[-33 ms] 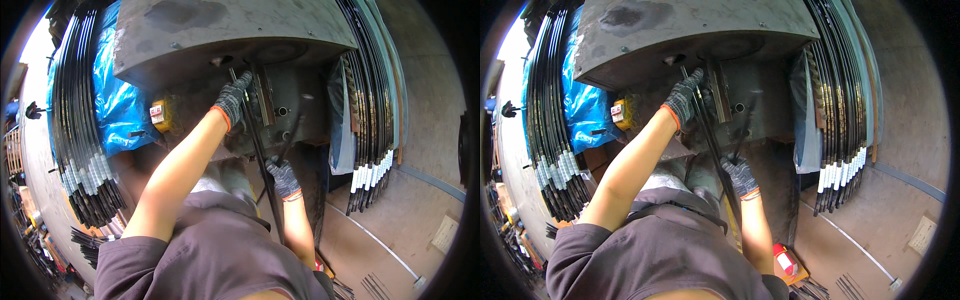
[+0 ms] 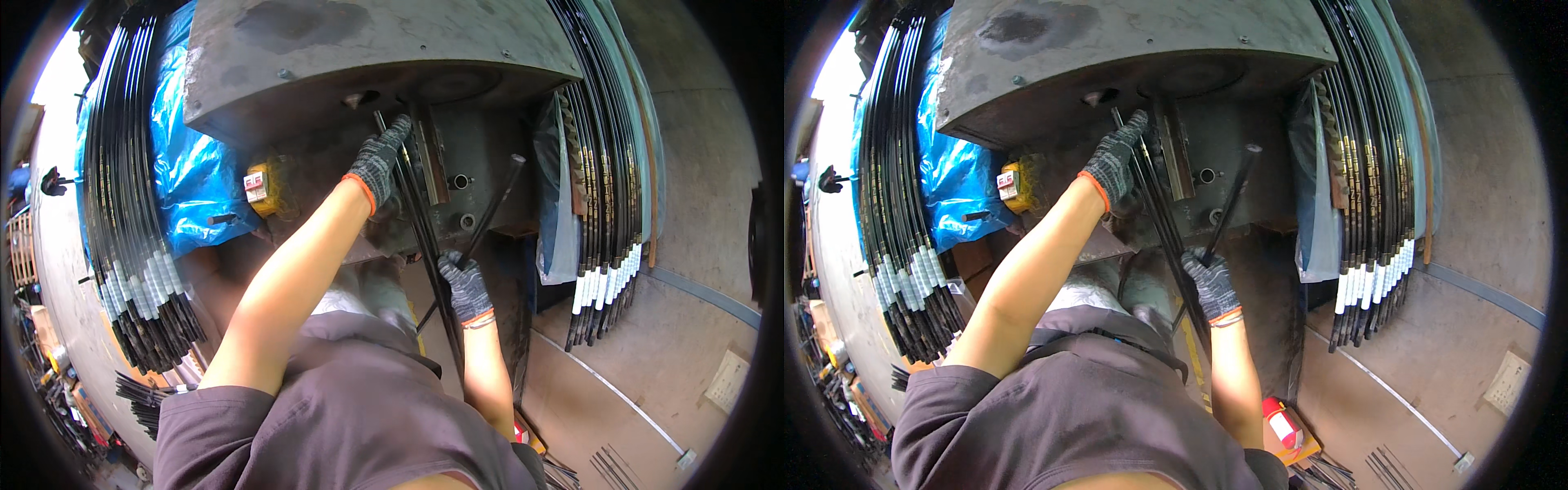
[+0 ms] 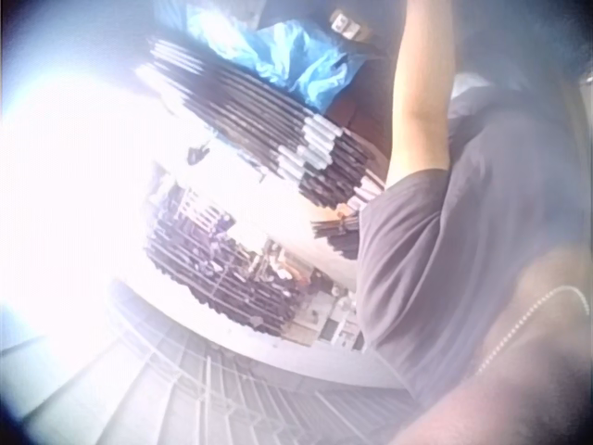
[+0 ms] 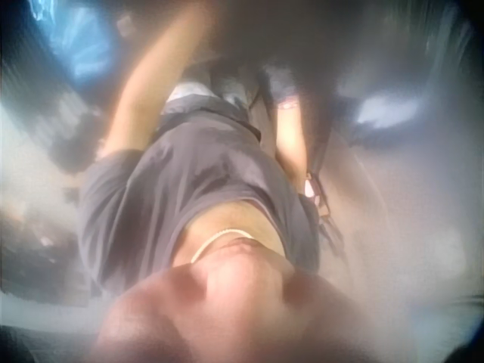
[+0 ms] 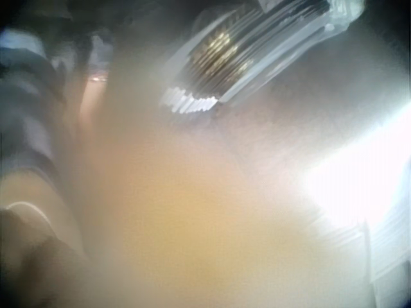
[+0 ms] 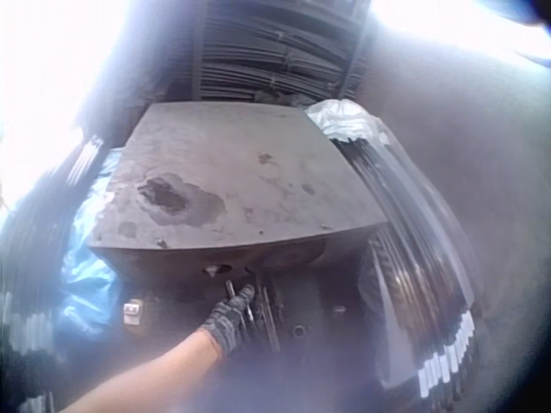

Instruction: The person inserts long black metal rods into a machine one by one, likely for cutting or grinding. After processing, the rods are placed into a vertical rack to the right. The person wears gloves and handles the rods with both hands throughout the task.

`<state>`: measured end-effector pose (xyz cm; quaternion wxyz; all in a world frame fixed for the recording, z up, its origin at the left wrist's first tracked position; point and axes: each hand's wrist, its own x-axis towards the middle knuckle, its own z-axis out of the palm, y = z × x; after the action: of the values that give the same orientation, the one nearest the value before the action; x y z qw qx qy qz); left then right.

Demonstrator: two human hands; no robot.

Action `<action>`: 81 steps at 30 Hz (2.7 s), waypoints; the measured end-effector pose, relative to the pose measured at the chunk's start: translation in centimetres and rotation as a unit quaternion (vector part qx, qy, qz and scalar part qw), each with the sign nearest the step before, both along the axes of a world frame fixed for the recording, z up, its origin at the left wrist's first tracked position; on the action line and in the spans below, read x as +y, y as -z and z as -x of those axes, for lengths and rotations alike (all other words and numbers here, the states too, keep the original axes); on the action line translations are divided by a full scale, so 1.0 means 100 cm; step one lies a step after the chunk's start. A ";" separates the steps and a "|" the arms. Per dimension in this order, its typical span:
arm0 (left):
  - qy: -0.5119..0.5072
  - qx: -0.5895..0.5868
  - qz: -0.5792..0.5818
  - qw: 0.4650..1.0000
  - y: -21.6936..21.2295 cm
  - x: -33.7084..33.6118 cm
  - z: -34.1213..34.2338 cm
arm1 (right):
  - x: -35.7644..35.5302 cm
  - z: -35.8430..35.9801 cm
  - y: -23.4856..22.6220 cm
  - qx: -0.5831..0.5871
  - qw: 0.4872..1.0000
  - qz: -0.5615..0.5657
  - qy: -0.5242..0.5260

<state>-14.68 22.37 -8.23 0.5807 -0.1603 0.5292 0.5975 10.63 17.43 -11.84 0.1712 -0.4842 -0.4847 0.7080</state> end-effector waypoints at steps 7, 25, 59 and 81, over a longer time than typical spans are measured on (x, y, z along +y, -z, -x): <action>0.085 -0.022 -0.053 0.995 0.029 -0.002 -0.007 | 0.017 0.007 -0.010 -0.042 0.995 0.010 0.089; 0.187 0.167 0.048 0.967 0.045 0.017 -0.023 | 0.038 0.027 0.021 -0.013 0.991 0.088 0.099; 0.174 0.132 0.003 0.976 0.050 0.016 -0.022 | 0.045 0.044 0.015 -0.035 0.993 0.052 0.096; 0.163 0.105 -0.015 0.981 0.050 0.015 -0.022 | 0.051 0.047 0.005 -0.069 0.995 0.038 0.069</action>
<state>-12.48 23.91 -13.26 0.6139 0.0000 0.5972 0.5162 5.89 22.55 -12.36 0.1676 -0.5704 -0.4335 0.6773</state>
